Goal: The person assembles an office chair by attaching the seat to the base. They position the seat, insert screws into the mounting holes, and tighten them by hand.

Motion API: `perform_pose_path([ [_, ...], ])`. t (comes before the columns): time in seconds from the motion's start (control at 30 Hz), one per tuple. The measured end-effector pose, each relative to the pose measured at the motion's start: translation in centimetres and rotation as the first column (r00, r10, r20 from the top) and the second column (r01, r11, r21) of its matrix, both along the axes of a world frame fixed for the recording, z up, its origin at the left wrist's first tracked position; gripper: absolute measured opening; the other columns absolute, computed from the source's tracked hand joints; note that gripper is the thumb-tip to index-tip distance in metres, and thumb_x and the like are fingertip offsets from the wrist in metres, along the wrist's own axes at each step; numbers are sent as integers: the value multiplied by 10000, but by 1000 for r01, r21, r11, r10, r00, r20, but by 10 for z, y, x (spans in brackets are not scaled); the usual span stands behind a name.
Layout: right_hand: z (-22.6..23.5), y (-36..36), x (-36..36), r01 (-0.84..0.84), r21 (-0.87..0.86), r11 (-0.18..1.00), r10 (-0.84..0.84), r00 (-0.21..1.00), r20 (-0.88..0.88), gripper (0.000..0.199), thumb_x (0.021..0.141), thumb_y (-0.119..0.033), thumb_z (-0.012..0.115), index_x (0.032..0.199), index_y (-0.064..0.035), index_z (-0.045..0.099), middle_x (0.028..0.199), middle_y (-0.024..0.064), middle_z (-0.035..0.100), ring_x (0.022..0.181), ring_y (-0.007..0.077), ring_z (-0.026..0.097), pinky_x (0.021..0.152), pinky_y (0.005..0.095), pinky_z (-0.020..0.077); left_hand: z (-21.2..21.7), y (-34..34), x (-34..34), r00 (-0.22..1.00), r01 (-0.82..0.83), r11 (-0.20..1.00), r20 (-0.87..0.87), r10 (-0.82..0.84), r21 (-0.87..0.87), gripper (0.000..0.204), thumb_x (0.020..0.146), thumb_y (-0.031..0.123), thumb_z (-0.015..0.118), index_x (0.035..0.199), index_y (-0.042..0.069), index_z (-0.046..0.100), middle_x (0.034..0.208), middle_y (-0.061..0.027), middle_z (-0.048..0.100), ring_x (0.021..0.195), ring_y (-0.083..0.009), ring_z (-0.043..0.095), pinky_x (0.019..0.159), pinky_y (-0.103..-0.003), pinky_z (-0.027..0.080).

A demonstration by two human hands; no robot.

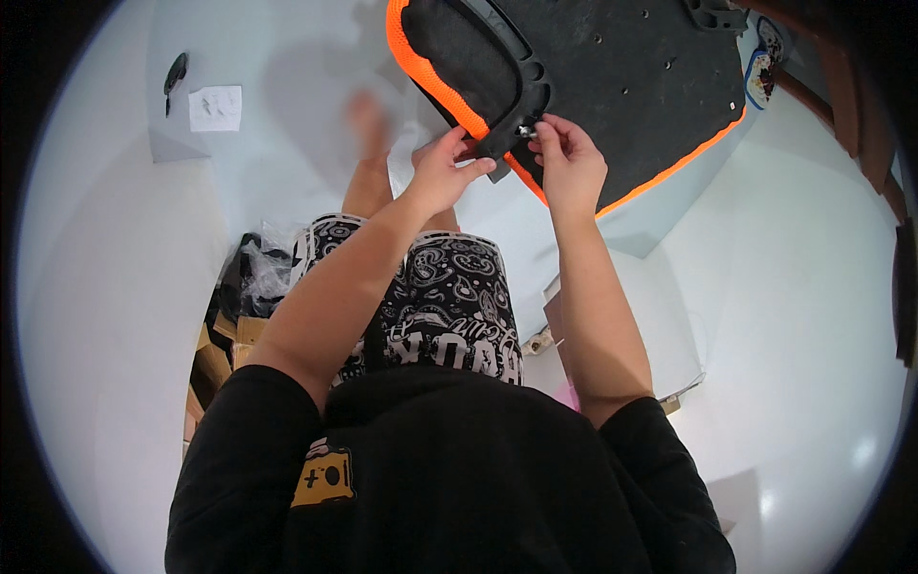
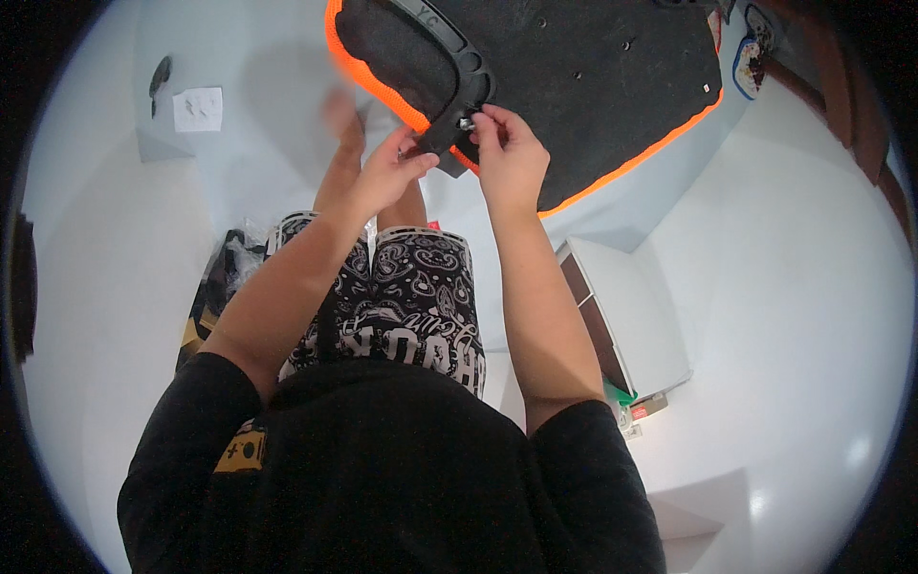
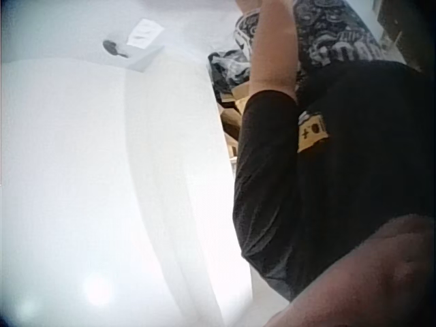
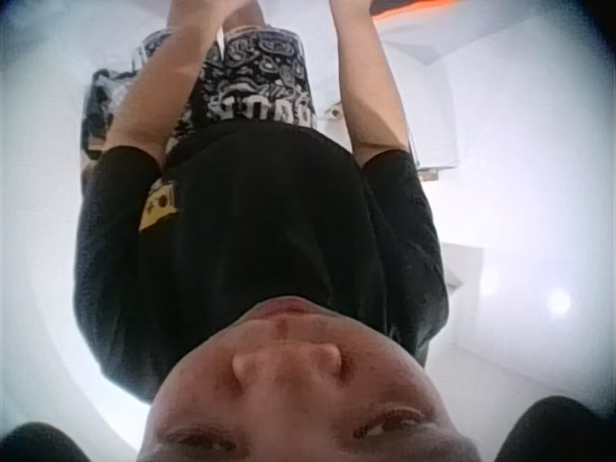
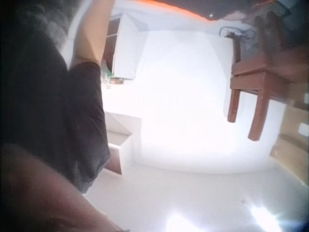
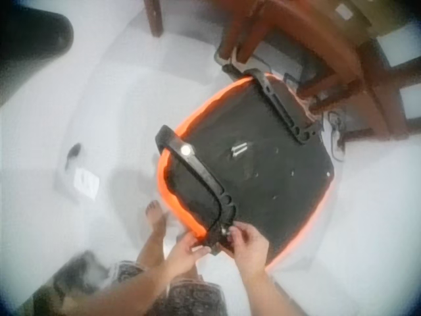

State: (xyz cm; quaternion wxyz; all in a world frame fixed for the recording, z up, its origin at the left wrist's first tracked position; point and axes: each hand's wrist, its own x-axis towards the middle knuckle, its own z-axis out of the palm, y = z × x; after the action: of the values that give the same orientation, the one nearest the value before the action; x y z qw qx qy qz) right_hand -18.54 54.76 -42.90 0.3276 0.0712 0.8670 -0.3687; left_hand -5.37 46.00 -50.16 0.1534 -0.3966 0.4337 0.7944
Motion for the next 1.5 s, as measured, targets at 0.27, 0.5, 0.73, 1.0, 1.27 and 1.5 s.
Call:
perform_pose_path([
  [0.27, 2, 22, 9, -254, 220, 942, 318, 884, -341, 107, 783, -145, 657, 865, -85, 689, 709, 72, 569, 625, 172, 568, 578, 288, 465, -1, 3, -4, 999, -7, 999, 32, 6, 35, 594, 752, 94, 700, 1254, -11, 401, 1078, -131, 607, 1001, -183, 586, 849, -266, 451],
  [0.5, -1, 28, 14, -334, 198, 922, 382, 871, -309, 119, 791, -171, 641, 793, -52, 631, 710, 86, 561, 612, 240, 560, 567, 323, 457, 3, 4, -11, 995, 86, 996, 52, -84, -37, 590, 761, 172, 703, 1245, -8, 416, 1081, -132, 609, 970, -180, 598, 855, -256, 442],
  [0.73, 5, 3, 33, 39, 23, 999, -36, 989, -142, 93, 806, -99, 642, 815, -17, 599, 723, 80, 636, 623, 117, 597, 567, 236, 460, 12, 0, -21, 979, -24, 997, 202, 8, 77, 553, 823, 317, 621, 1246, 13, 435, 1072, -82, 592, 967, -166, 568, 804, -297, 460],
  [1.0, 5, 11, 35, -229, 19, 973, 223, 922, -316, 179, 738, -115, 693, 894, -35, 654, 768, 110, 639, 635, 181, 628, 563, 268, 480, 11, -9, -16, 956, -109, 976, 288, 51, 190, 490, 879, 385, 493, 1242, 58, 462, 1114, -61, 567, 1027, -166, 534, 788, -328, 455],
  [1.27, 9, 4, 13, -443, 318, 839, 544, 713, -442, 230, 645, -240, 763, 804, -94, 682, 747, 66, 587, 688, 202, 597, 595, 306, 474, 9, 0, -11, 954, -125, 983, 289, 82, 134, 467, 841, 234, 572, 1243, 29, 451, 1029, -62, 598, 851, -153, 584, 708, -297, 469],
  [1.5, 3, -4, 4, -315, 317, 894, 420, 837, -352, 188, 760, -217, 688, 916, -114, 662, 710, 94, 611, 633, 218, 609, 564, 323, 473, 4, 16, -2, 988, -132, 898, 13, 151, -420, 360, 777, 215, 645, 1073, 43, 535, 888, -45, 583, 765, -159, 576, 665, -319, 460],
])
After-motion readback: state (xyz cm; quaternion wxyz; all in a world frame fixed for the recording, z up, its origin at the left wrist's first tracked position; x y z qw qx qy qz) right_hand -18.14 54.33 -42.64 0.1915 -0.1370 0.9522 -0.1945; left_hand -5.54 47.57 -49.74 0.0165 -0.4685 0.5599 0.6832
